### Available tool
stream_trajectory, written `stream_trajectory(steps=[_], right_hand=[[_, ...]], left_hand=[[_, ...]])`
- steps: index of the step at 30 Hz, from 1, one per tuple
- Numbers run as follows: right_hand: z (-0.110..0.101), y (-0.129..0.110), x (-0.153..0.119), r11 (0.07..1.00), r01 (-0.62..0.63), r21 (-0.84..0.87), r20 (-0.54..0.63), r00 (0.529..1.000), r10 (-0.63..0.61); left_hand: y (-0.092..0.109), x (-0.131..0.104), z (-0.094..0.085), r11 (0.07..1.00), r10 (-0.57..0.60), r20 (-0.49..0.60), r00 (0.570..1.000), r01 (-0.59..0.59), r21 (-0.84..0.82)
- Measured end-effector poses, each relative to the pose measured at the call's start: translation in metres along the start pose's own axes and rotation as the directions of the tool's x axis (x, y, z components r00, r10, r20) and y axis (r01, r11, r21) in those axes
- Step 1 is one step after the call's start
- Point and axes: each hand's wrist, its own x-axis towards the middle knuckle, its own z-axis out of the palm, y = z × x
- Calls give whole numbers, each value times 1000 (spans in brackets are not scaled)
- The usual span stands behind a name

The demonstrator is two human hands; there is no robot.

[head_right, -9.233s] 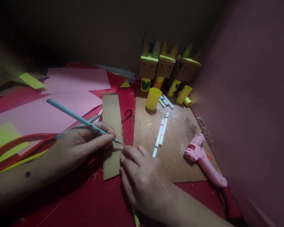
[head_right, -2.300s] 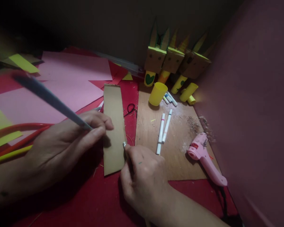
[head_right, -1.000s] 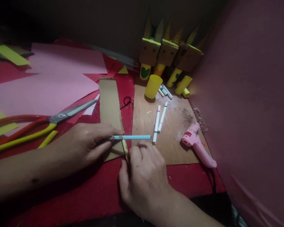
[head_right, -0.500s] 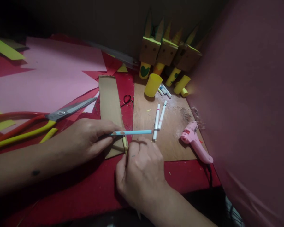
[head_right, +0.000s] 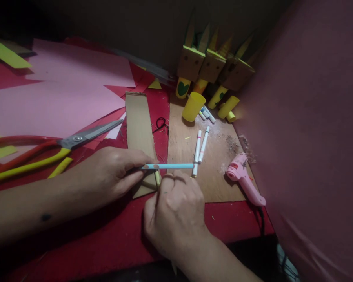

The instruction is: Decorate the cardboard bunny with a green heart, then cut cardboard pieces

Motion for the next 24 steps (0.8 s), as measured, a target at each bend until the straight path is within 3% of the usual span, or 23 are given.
stream_trajectory(steps=[7,13,20,24], right_hand=[[0,0,0,999,38,3,5,999,-38],[0,0,-1,1000,20,-8,10,1000,-20],[2,-1,0,1000,4,14,21,1000,-4],[1,1,-2,998,6,66,20,1000,-7]], left_hand=[[2,1,-2,999,-40,51,998,41,-10],[3,4,-7,993,-65,18,998,67,-95],[-6,11,-19,912,-319,-104,942,275,-305],[-13,14,-26,847,-449,-44,892,410,-337]])
